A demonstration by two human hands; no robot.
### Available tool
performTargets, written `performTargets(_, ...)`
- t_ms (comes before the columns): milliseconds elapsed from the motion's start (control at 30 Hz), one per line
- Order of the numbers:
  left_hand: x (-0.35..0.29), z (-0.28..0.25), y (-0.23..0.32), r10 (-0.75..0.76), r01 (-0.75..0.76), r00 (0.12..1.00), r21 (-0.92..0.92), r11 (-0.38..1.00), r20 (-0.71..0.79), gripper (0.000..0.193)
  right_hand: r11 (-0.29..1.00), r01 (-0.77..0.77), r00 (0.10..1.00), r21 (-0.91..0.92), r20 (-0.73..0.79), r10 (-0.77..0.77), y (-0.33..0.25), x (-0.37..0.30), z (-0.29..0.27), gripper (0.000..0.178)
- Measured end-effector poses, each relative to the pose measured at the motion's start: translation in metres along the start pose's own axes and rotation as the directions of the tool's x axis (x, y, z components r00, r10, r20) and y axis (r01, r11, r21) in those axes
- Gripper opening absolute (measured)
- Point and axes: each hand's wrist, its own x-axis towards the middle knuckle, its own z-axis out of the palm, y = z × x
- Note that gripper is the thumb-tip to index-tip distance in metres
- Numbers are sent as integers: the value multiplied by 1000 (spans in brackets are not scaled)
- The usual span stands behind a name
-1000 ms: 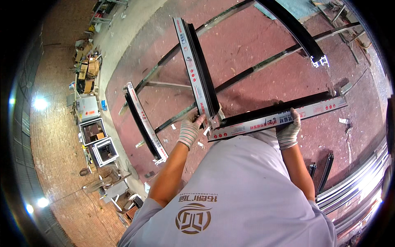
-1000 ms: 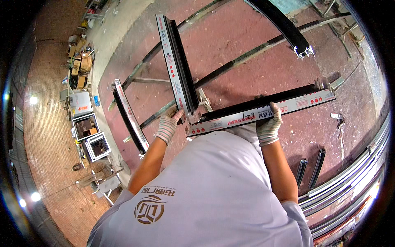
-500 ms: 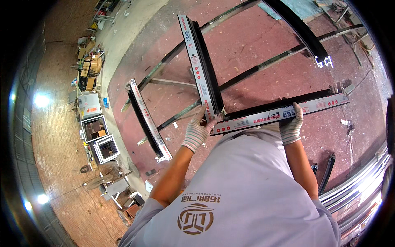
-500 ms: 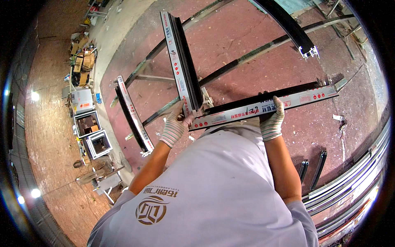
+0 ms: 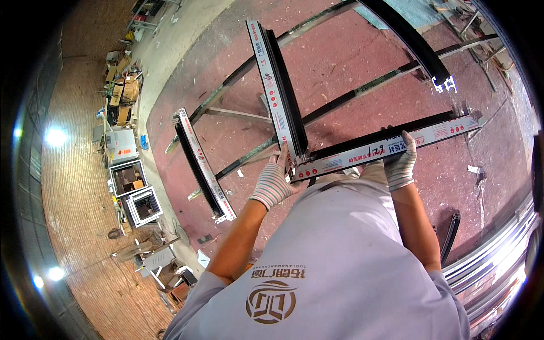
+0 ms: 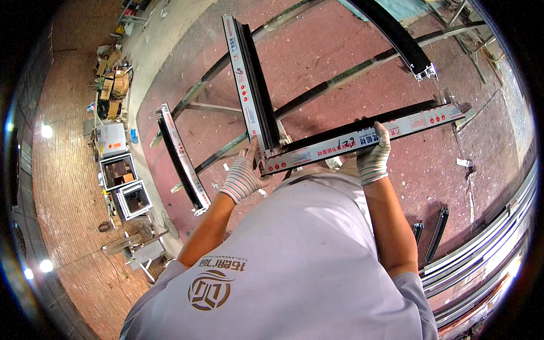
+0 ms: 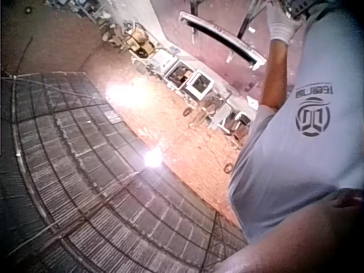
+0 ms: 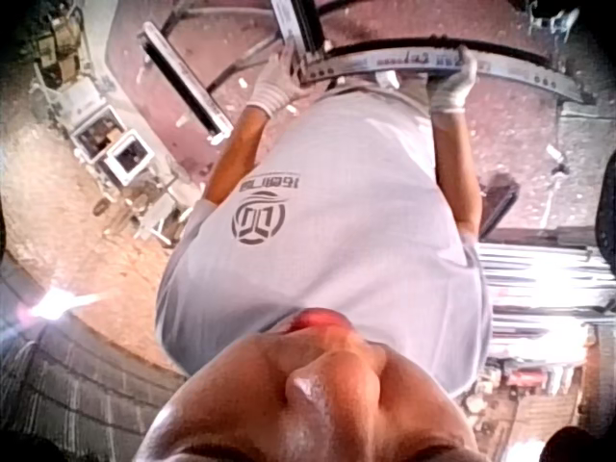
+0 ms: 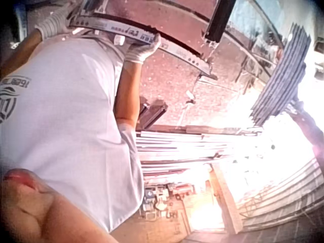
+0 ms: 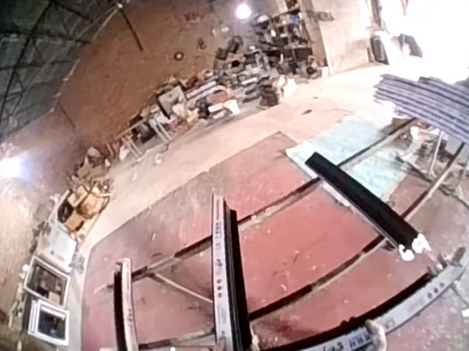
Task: The person assembles a window frame by joining four aluminum extrusions on a jig, then uses a corner crimping machine to secure each corner. The completed frame is moved to a workbench and the corners are crimped one by one.
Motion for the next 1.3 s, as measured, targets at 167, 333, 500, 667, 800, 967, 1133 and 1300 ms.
performTargets(167, 2, -5, 3, -34, 35, 999, -22, 999, 27, 136, 998, 33, 999, 52, -7, -33, 9, 2, -9, 39)
performTargets(333, 0, 0, -1, -8, 8, 1000, -31, 999, -5, 138, 998, 21, 999, 58, -31, -20, 8, 2, -10, 38)
performTargets(500, 0, -2, 1, -41, 43, 999, -95, 995, 27, 141, 996, 1, 1000, 90, -16, 1, 5, 12, -14, 31)
performTargets(667, 2, -9, 8, -77, 86, 993, -106, 991, 88, 141, 995, 15, 1000, 95, -5, -15, 7, 4, -14, 34)
performTargets(800, 2, -7, 0, -41, 50, 995, -105, 993, 85, 142, 996, -43, 999, 84, -21, 45, 3, 12, -21, 34)
performTargets(967, 2, -4, -4, -29, 36, 996, -78, 996, 80, 142, 998, -39, 998, 51, -38, 41, 1, 21, -15, 31)
performTargets(1133, 3, -12, 6, -74, 85, 989, -80, 993, 130, 142, 998, -15, 1000, 60, -24, 16, 4, 19, -16, 30)
performTargets(1300, 4, -5, -4, -27, 35, 997, -112, 993, 74, 140, 998, 8, 1000, 56, -4, -8, 5, 10, -8, 30)
